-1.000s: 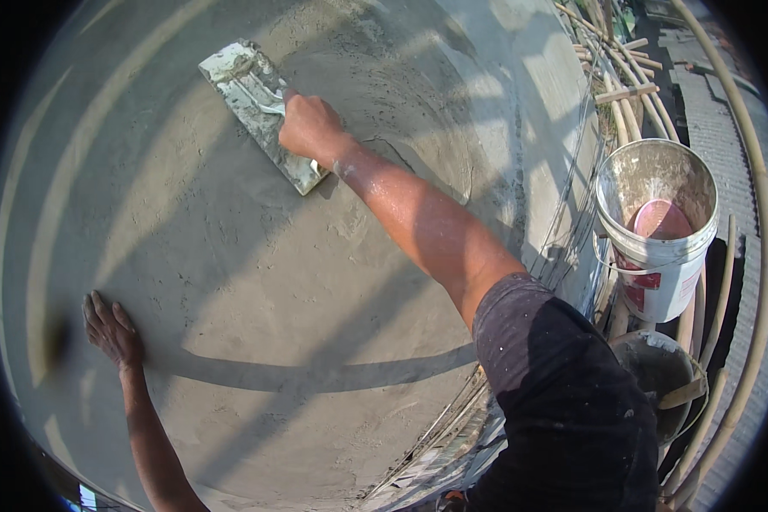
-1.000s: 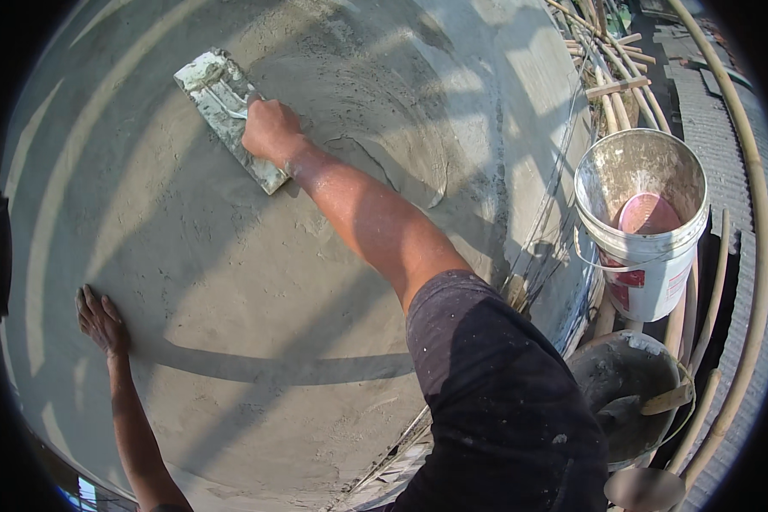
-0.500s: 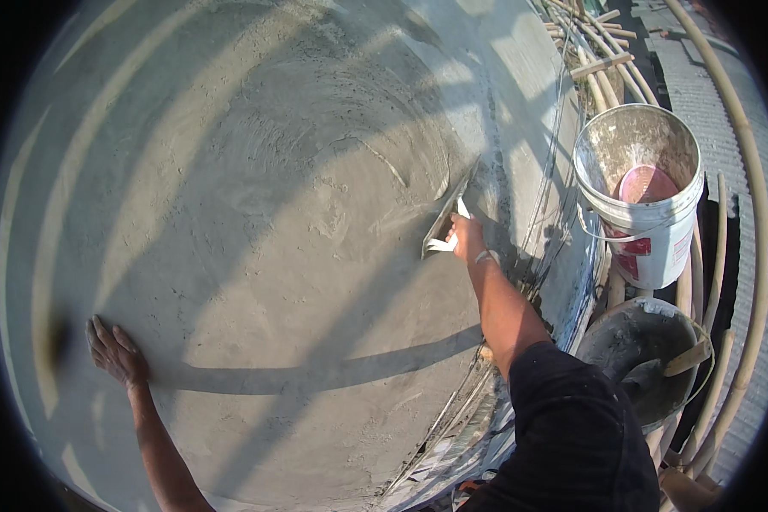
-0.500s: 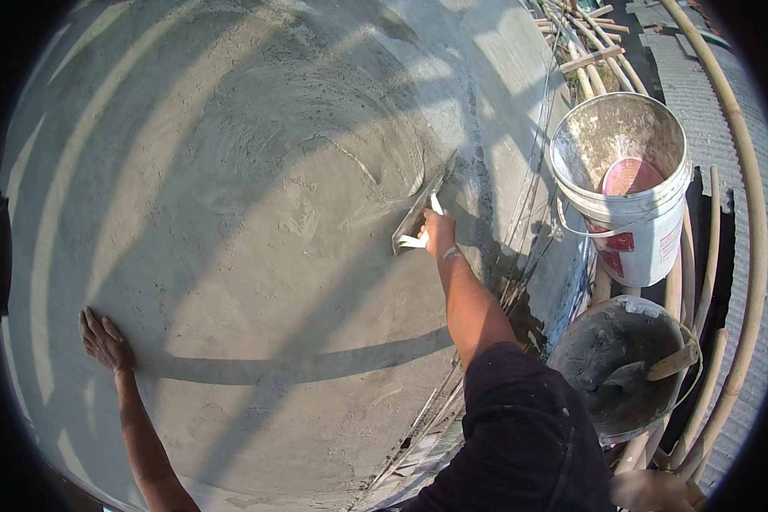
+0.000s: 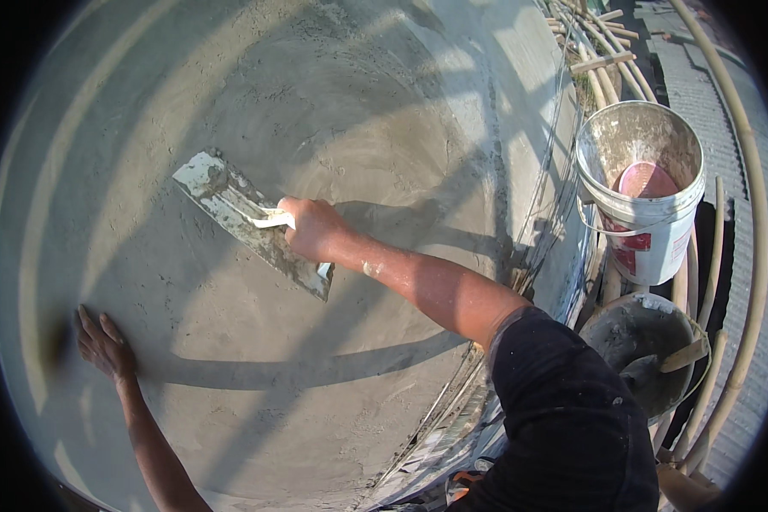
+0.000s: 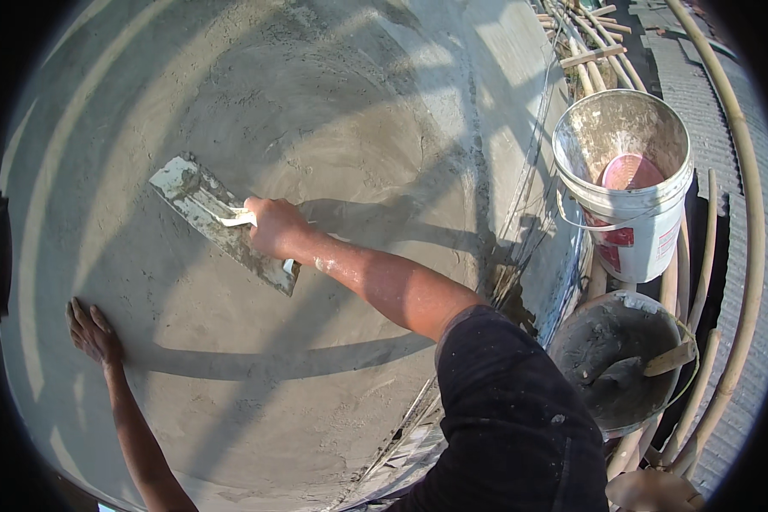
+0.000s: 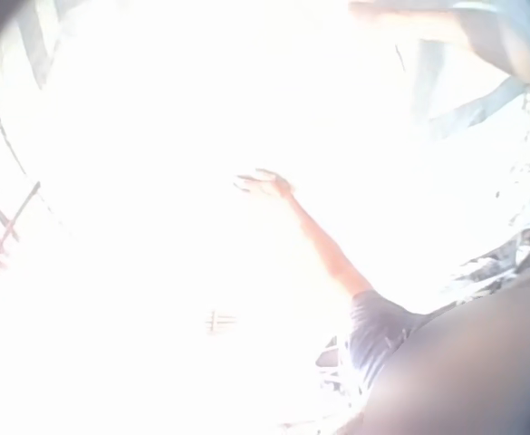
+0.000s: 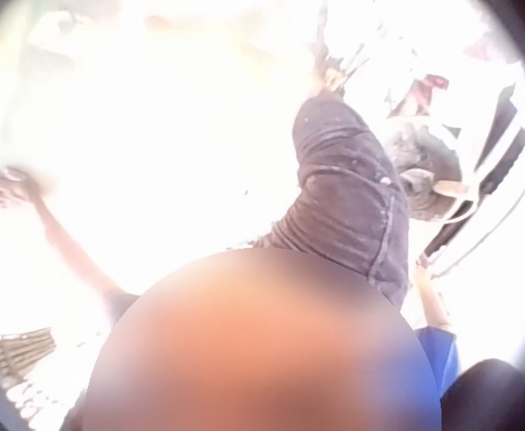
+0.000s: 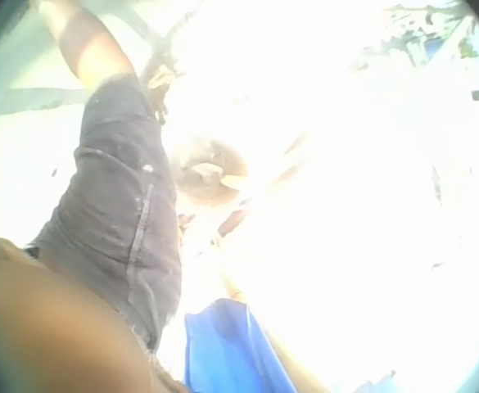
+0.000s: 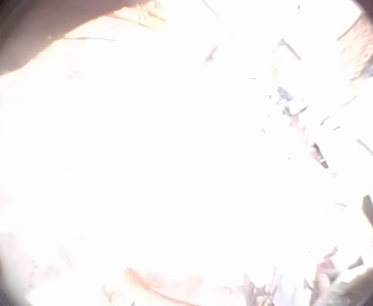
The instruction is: The recorder uses a rectangular trowel to apply and smooth plaster on a curved vertical wall while standing on a bamboo scaffold.
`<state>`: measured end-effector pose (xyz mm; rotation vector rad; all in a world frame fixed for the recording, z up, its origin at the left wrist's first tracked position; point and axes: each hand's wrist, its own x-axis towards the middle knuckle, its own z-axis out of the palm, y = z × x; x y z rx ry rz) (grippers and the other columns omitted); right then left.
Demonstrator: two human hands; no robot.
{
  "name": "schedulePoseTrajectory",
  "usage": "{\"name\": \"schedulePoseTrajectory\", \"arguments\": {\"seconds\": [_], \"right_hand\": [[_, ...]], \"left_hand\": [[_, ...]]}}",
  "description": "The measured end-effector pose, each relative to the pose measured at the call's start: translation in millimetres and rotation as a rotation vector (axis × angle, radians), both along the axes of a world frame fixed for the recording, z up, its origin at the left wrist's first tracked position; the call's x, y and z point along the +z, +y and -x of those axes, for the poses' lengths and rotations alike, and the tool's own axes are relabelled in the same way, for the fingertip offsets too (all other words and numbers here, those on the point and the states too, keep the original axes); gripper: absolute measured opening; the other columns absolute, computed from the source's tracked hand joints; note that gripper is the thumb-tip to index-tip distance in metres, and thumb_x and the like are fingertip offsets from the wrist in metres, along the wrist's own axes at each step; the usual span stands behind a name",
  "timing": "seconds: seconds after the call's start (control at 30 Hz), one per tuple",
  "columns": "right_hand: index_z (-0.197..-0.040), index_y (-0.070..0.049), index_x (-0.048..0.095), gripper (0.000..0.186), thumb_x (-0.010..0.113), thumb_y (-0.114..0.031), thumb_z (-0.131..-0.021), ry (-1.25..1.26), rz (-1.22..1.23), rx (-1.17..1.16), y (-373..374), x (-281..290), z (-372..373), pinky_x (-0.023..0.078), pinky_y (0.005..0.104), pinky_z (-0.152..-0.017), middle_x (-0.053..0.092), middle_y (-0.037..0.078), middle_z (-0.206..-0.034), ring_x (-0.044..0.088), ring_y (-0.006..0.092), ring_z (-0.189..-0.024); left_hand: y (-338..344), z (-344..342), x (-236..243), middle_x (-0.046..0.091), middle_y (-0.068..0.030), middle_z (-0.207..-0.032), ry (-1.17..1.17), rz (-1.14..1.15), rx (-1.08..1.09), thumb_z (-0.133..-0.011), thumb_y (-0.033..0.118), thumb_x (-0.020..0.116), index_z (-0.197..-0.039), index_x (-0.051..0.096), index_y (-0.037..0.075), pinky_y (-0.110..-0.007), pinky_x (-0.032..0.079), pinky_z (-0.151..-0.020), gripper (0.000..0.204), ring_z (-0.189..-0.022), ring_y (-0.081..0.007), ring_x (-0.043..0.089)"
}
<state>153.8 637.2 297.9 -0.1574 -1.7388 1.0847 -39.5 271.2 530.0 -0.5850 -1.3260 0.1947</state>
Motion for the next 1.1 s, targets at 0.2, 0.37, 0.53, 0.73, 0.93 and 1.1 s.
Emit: {"name": "schedulePoseTrajectory", "arguments": {"seconds": [0.2, 0.37, 0.53, 0.73, 0.93, 1.1], "right_hand": [[-0.105, -0.007, 0.059, 0.029, 0.063, -0.010, -0.076, -0.028, -0.154, -0.200, -1.0, -82.7, -18.9, 0.049, 0.0496, -0.072, 0.067, 0.018, -0.087, 0.064, 0.0403, -0.084], [-0.096, -0.005, 0.055, 0.019, 0.061, -0.010, -0.078, 0.089, -0.081, -0.624, 101.9, 1.7, -24.4, 0.050, 0.0500, -0.070, 0.066, 0.019, -0.082, 0.064, 0.0405, -0.082], [-0.095, -0.003, 0.054, 0.018, 0.058, -0.005, -0.077, -0.115, -0.235, -0.354, -9.3, -74.7, 14.1, 0.050, 0.0508, -0.070, 0.064, 0.024, -0.083, 0.062, 0.0439, -0.083], [-0.102, -0.007, 0.061, 0.027, 0.061, -0.007, -0.076, 0.084, -0.197, -0.372, 48.1, -64.3, -35.1, 0.051, 0.0474, -0.074, 0.067, 0.017, -0.093, 0.064, 0.0392, -0.088], [-0.105, -0.010, 0.060, 0.027, 0.058, -0.013, -0.079, -0.134, -0.263, -0.538, 192.3, 70.0, -51.3, 0.048, 0.0480, -0.078, 0.066, 0.016, -0.095, 0.062, 0.0393, -0.093], [-0.098, -0.007, 0.060, 0.022, 0.059, -0.009, -0.076, -0.302, -0.386, -0.149, 91.0, -43.9, -35.4, 0.049, 0.0494, -0.076, 0.066, 0.018, -0.087, 0.063, 0.0398, -0.087]], "left_hand": [[-5.0, 3.1, 3.8, 0.038, -0.0127, -0.147, 0.018, 0.010, 0.007, -0.100, 0.036, 0.038, -0.144, 0.037, 0.010, -0.045, 0.023, -0.111, 0.051, -0.137, -0.0296, 0.033], [7.5, -1.8, -0.6, 0.037, -0.0127, -0.148, -0.004, -0.011, -0.001, -0.100, 0.036, 0.039, -0.144, 0.038, 0.010, -0.045, 0.023, -0.112, 0.051, -0.138, -0.0293, 0.032], [3.8, -3.9, 1.4, 0.038, -0.0128, -0.147, -0.026, -0.014, -0.010, -0.100, 0.036, 0.039, -0.144, 0.038, 0.010, -0.045, 0.024, -0.112, 0.051, -0.137, -0.0297, 0.033], [-3.3, -1.9, 1.5, 0.039, -0.0130, -0.146, -0.014, -0.006, -0.021, -0.099, 0.034, 0.040, -0.143, 0.038, 0.009, -0.045, 0.025, -0.111, 0.050, -0.136, -0.0301, 0.034], [5.9, -3.4, 1.8, 0.039, -0.0133, -0.146, 0.015, -0.003, -0.014, -0.099, 0.033, 0.041, -0.142, 0.039, 0.009, -0.045, 0.025, -0.111, 0.049, -0.136, -0.0305, 0.035], [4.9, -6.2, 1.0, 0.038, -0.0168, -0.146, -0.007, 0.004, -0.017, -0.100, 0.034, 0.041, -0.142, 0.039, 0.007, -0.043, 0.028, -0.110, 0.050, -0.135, -0.0321, 0.035]]}}
